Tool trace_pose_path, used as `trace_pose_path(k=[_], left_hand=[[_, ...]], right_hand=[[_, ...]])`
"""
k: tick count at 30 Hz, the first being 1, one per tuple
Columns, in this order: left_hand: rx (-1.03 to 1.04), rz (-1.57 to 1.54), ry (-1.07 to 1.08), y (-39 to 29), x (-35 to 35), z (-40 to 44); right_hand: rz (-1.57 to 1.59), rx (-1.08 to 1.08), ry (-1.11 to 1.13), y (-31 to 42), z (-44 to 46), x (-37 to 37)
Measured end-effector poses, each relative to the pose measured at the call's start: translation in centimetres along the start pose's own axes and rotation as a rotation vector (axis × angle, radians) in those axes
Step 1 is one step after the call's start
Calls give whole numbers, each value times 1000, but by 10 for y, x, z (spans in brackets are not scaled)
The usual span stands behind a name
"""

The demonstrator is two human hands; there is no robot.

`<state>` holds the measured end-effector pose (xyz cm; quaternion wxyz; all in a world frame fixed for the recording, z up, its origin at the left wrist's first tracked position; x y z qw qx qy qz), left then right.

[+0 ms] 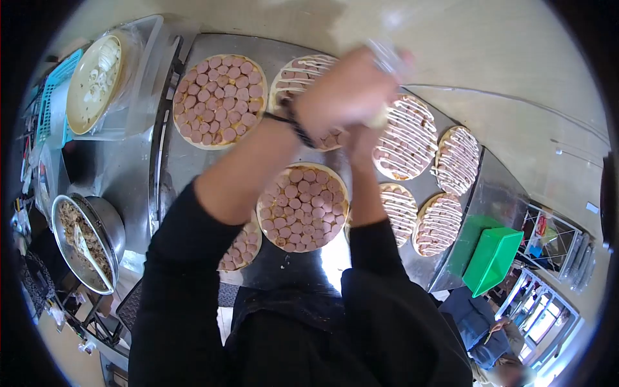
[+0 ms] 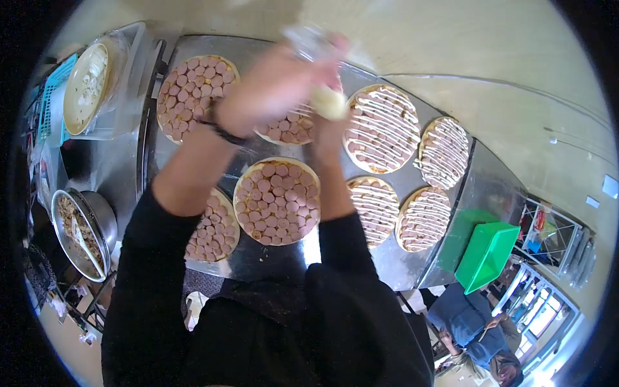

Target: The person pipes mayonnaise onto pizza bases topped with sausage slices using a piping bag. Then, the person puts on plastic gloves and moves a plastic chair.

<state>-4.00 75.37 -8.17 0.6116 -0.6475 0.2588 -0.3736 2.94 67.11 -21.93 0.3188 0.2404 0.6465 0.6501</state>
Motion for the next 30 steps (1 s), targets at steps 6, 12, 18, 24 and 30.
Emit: trace_pose_path(k=[6, 12, 18, 24, 30], left_hand=[[-116, 16, -247, 3, -40, -6], [-69, -2, 16, 4, -3, -12], [-196, 103, -154, 2, -31, -25], [-190, 93, -77, -5, -16, -33], [3, -72, -92, 3, 4, -40]], right_hand=[[-19, -47, 40, 2, -11, 33], [250, 126, -24, -10, -20, 15], [98, 198, -51, -7, -27, 31], [126, 135, -126, -3, -42, 42], [224, 151, 59, -9, -33, 18]])
Point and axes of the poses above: each hand's wrist, its own z-axis towards the middle knuckle, its own x-axis out of the palm, y = z × x, the point moved 5 cm from there along z, towards the middle knuckle, and after that the axes turned 6 degrees about -z, right-handed, at the moved point
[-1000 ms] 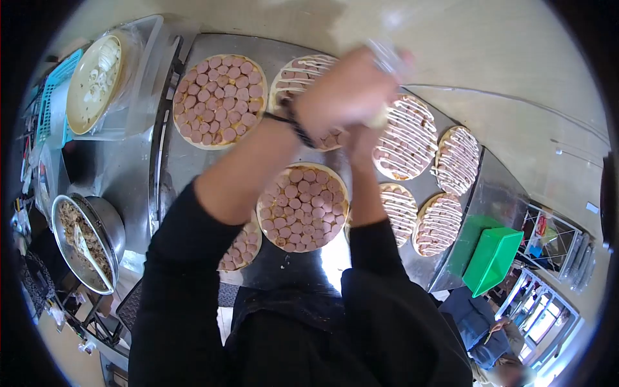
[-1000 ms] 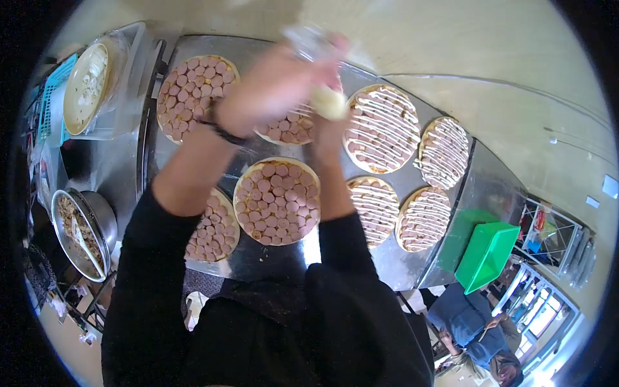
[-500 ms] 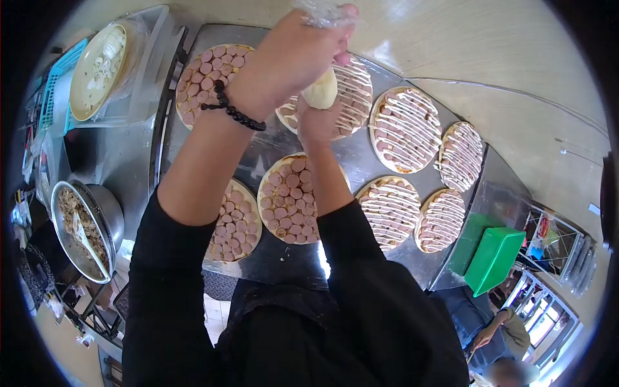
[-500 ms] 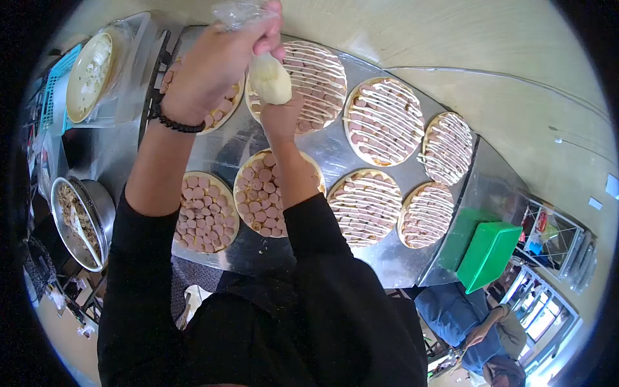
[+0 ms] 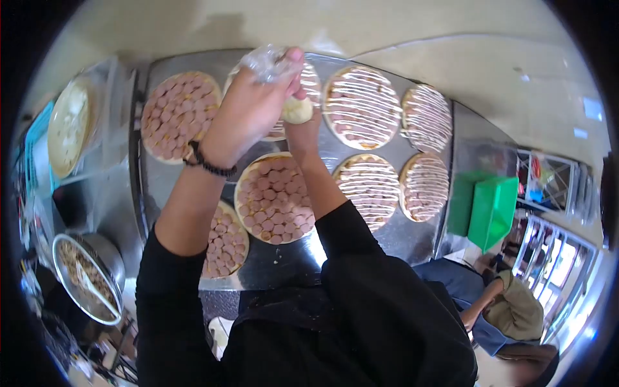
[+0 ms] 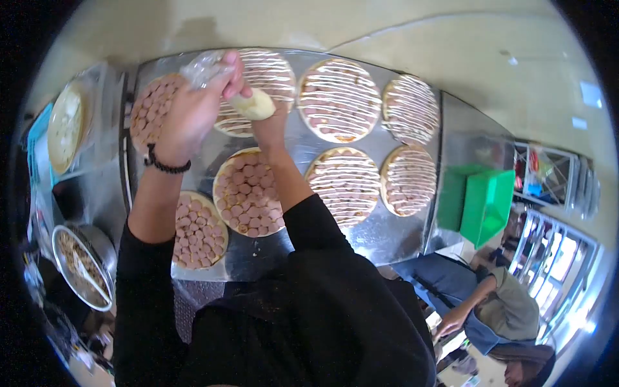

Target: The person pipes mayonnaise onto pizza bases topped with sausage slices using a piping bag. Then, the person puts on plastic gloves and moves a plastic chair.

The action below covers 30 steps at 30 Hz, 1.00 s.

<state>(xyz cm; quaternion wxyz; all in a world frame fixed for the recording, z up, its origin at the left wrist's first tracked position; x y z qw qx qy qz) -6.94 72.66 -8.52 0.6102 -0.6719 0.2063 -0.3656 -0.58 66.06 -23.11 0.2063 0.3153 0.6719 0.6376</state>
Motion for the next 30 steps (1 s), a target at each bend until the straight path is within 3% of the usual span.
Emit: trace_pose_path(k=[2, 4, 5, 7, 9, 11, 12, 14, 16, 20, 22, 24, 26, 28, 30], left_hand=[[40, -17, 0, -6, 20, -8], [-5, -150, -42, -10, 31, -18], [5, -146, -29, -14, 41, -26], [-48, -283, -55, -20, 62, -45], [-83, -333, -58, -22, 83, -65], [-87, -359, -259, -24, 88, -82], [-79, -351, -245, -26, 90, -87], [-152, -600, -453, -24, 78, -98], [-129, -595, -436, -37, 79, -107], [-105, -671, -382, -57, 70, -115], [-88, -640, -384, -57, 67, -113], [-57, -578, -348, -58, 55, -105], [-2, -636, -284, -64, 50, -94], [-23, -645, -259, -56, 46, -83], [-39, -671, -310, -62, 46, -78]], right_hand=[[11, 85, 19, 22, -8, -15], [0, -27, 408, 54, -32, -9], [1, -41, 401, 70, -42, -12], [6, -364, 171, 110, -62, -25], [-13, -381, 249, 116, -80, -28], [-38, -405, 325, 119, -98, -26], [-40, -331, 315, 112, -105, -26], [-45, -266, 292, 105, -120, -31], [-117, -91, 529, 96, -136, -24], [-21, 82, 654, 91, -150, -19], [105, 82, 674, 91, -151, -16], [391, 239, 698, 107, -151, -16], [265, 282, 777, 98, -144, -11], [50, 190, 788, 92, -130, -5], [332, 177, 583, 88, -117, 7]])
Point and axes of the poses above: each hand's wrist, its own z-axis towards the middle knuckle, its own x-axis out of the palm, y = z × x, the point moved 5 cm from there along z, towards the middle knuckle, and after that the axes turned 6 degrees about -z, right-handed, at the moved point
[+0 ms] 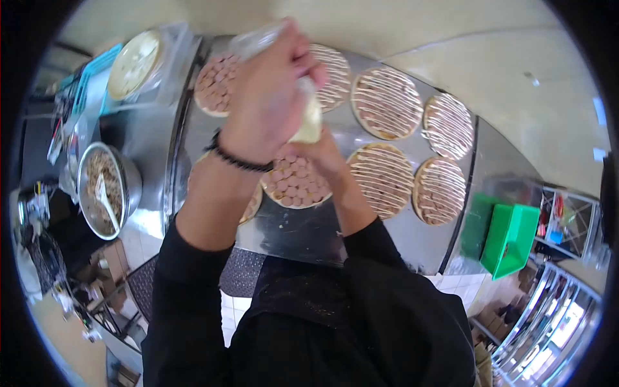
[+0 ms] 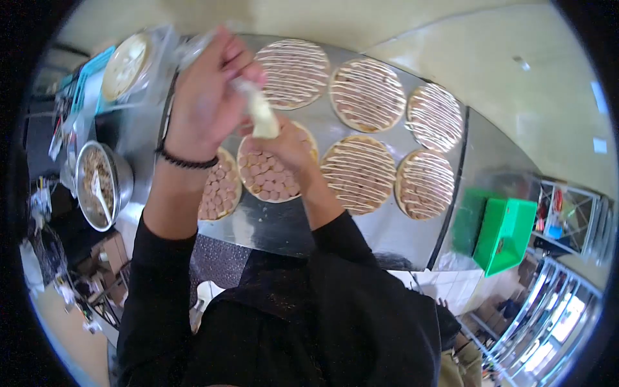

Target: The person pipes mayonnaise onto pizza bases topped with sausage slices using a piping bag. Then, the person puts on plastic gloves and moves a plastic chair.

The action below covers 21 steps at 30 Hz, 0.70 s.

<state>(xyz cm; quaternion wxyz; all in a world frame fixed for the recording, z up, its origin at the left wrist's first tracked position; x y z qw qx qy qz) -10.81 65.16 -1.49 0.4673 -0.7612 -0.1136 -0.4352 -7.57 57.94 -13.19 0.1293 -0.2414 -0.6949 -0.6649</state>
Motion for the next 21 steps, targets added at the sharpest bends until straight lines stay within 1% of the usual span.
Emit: trace_pose_path(k=[1, 3, 4, 6, 8, 10, 11, 13, 14, 15, 16, 18, 19, 20, 21], left_hand=[[12, -4, -17, -4, -2, 2], [35, 138, 87, -10, -3, 8], [33, 129, 81, -11, -10, 9], [28, 242, 39, -9, -26, 14], [36, 253, 22, -13, -40, 18], [37, 262, 5, -8, -54, 24], [4, 316, -3, -1, -61, 28], [-41, 365, -17, 12, -69, 27], [-106, 421, 23, 24, -65, 24], [-167, 478, 65, 32, -63, 23], [-168, 475, 65, 34, -67, 23], [-210, 422, -10, 36, -81, 24], [-73, 370, 110, 17, -81, 24], [-67, 372, 109, 7, -82, 25], [-10, 356, 54, -6, -85, 25]], right_hand=[[1, 15, 16, -5, 8, 2], [-23, -34, -45, -12, 24, -3], [-29, -25, -46, -21, 31, -4], [-74, -88, -197, -38, 41, -16], [-122, -85, -240, -52, 50, -11], [-218, -115, -352, -64, 54, -11], [-226, -112, -354, -73, 56, -25], [-419, -207, -463, -72, 48, -63], [-422, -200, -467, -62, 41, -71], [-330, -162, -474, -53, 32, -80], [-236, -126, -479, -47, 28, -83], [-214, -148, -507, -63, 35, -63], [-319, -120, -457, -80, 41, -45], [-423, -98, -399, -94, 47, -38], [-421, -99, -393, -103, 48, -40]])
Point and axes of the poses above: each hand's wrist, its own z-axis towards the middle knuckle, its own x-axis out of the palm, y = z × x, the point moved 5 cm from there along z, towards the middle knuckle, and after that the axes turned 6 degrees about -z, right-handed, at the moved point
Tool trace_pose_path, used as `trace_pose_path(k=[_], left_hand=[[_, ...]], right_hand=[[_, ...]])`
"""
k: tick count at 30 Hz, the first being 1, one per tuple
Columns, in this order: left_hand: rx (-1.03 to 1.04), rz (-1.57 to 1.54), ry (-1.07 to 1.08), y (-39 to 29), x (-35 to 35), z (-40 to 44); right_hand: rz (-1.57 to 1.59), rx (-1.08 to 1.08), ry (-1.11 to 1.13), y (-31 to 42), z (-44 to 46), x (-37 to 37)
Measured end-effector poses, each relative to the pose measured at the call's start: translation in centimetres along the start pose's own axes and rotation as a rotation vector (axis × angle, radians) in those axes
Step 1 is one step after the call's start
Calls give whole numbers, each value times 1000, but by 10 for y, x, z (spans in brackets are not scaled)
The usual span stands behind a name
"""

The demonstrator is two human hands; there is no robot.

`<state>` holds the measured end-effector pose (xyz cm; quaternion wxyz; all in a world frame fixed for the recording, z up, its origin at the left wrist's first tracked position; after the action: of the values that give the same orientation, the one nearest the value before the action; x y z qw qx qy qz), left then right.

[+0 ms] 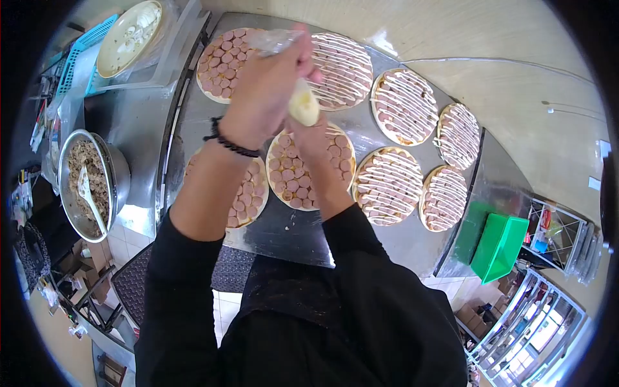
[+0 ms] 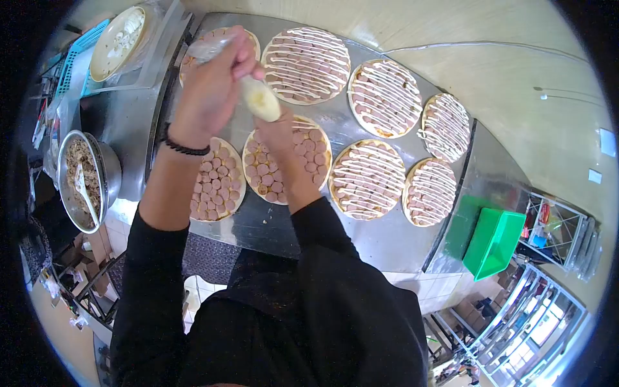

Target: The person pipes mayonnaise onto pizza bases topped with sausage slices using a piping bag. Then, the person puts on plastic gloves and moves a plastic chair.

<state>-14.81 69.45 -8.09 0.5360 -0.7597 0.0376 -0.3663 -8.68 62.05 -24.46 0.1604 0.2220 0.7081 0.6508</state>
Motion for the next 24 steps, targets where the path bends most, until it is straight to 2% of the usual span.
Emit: trace_pose_path(k=[1, 2, 3, 4, 5, 7, 9, 10, 12, 14, 16, 17, 19, 20, 21, 22, 23, 24], left_hand=[[41, -15, -62, -6, -5, -1], [-12, -61, -21, 5, 1, -2], [-17, -64, -25, 15, 11, -4], [-115, 55, 30, 28, 28, -8], [-212, 171, 84, 37, 36, -13], [-196, 159, 60, 31, 34, -17], [-147, 132, -52, 25, 17, -17], [-101, 114, -145, 17, -4, -14], [-69, 37, -65, 6, -19, -9], [-51, -53, 7, 13, -11, -12], [-133, 285, 64, 44, 23, -20], [-128, 282, 62, 38, 31, -25], [-234, 330, -40, 33, 40, -35], [-112, 342, 21, 37, 18, -27], [-98, 196, -72, 25, -2, -27], [-78, 49, -167, 13, -13, -27], [-74, 53, -166, 10, -13, -25], [-74, 45, -166, 7, -13, -26]], right_hand=[[-153, -67, -103, 1, -3, -2], [-309, -129, -209, 2, -7, -4], [-126, -72, -140, 1, -8, -23], [58, -18, -71, 24, -8, -49], [-44, 60, -84, 27, -8, -73], [133, 66, -179, 21, -12, -79], [-118, -17, -146, 7, -19, -40], [-219, 23, -65, -6, -22, -6], [-313, 59, 3, -8, -23, 10], [-636, -138, -127, 19, -30, -15], [-172, -3, -25, 24, -22, -68], [-174, -6, -22, 30, -22, -65], [225, 154, -131, 29, -28, -72], [-30, 144, -4, 13, -30, -54], [-150, 3, -98, 0, -34, -24], [-170, 13, 1, -7, -39, 12], [-189, 18, 98, -9, -40, 34], [-187, 21, 96, -8, -39, 26]])
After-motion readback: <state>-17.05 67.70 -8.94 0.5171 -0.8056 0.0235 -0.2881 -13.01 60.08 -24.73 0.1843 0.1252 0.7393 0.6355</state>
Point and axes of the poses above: each hand's wrist, its own z-axis towards the middle knuckle, its own x-axis out of the palm, y = z × x, the point moved 5 cm from there along z, towards the middle knuckle, and after that the axes turned 6 degrees about -z, right-handed, at the moved point
